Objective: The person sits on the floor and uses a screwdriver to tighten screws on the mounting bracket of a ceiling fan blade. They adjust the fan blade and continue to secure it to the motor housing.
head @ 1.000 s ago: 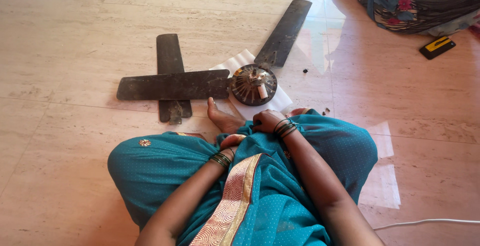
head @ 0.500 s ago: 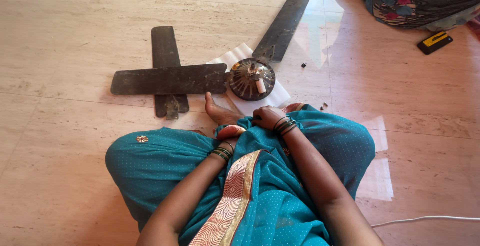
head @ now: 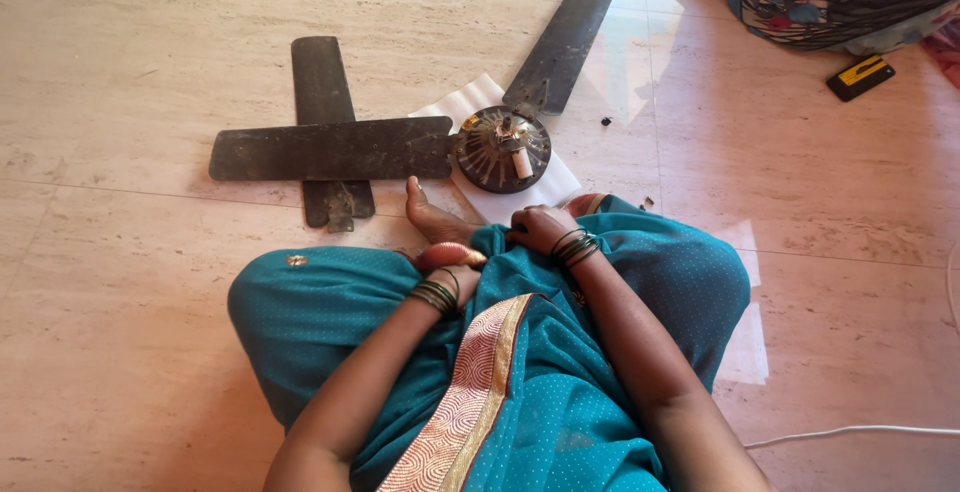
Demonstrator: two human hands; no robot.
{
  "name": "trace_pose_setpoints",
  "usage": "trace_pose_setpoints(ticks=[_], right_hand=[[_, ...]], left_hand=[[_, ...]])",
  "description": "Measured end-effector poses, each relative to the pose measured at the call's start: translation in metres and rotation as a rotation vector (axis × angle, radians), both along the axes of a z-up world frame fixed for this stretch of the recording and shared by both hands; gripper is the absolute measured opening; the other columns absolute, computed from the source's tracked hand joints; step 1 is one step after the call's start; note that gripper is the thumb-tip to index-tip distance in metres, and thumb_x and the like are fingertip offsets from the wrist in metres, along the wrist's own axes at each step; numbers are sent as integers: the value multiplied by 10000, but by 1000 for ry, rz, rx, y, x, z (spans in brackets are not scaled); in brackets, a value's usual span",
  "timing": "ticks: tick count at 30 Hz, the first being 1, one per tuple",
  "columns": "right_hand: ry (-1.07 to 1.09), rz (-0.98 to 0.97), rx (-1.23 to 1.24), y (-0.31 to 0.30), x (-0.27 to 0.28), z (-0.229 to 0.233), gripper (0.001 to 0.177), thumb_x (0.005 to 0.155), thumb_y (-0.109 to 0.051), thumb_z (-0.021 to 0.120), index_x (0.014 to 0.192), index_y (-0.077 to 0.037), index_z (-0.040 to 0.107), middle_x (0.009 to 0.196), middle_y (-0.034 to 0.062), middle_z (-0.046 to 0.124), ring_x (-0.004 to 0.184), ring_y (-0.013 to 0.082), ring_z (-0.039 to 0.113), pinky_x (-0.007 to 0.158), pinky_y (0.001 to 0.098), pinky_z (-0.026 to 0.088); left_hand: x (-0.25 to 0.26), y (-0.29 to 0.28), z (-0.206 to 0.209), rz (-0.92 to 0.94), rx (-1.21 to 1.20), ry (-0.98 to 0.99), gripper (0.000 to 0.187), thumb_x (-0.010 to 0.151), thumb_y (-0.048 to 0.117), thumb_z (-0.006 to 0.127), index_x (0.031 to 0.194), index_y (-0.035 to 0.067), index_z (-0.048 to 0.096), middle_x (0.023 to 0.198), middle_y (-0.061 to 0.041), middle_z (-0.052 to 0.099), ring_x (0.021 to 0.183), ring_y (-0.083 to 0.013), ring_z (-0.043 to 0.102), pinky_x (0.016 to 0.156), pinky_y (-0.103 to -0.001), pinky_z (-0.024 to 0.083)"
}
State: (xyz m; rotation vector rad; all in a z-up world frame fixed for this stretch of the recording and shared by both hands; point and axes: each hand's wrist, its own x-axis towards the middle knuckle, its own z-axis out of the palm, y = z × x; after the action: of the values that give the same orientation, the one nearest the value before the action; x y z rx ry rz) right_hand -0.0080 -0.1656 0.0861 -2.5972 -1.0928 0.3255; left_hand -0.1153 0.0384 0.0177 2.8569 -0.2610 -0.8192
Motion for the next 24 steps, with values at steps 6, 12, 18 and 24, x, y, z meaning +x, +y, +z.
trace_pose_setpoints(ticks=[6,12,18,24], right_hand=[[-281,-345,-144,7,13,-5,253,885,-363,701,944,-124,762,998,134,750,904,348,732,746,479,590],[-155,-452,-299,10,19,-12,264,860,-369,746,926,-118,790,965,150,774,919,330,752,804,443,599],[-89,-401,-357,3,23,-35,205,854,-275,721,949,-111,801,1000,158,767,944,324,749,802,437,608],[-262,-488,-336,-23,50,-92,214,838,-209,694,981,-87,795,1084,190,743,992,311,742,790,384,613]], left_hand=[[18,25,75,304,-249,-231,332,977,352,611,1242,168,692,1250,-155,688,1143,-344,663,1011,-471,508],[46,-23,71,394,-348,-543,393,914,395,660,1229,161,648,1264,-148,609,1124,-397,630,933,-530,501],[49,-56,47,179,-112,-476,309,975,391,613,1125,133,691,1178,-143,658,1109,-382,657,920,-543,518],[38,-71,50,167,-195,-572,317,957,394,636,1095,115,696,1113,-145,670,1038,-370,672,874,-524,522]])
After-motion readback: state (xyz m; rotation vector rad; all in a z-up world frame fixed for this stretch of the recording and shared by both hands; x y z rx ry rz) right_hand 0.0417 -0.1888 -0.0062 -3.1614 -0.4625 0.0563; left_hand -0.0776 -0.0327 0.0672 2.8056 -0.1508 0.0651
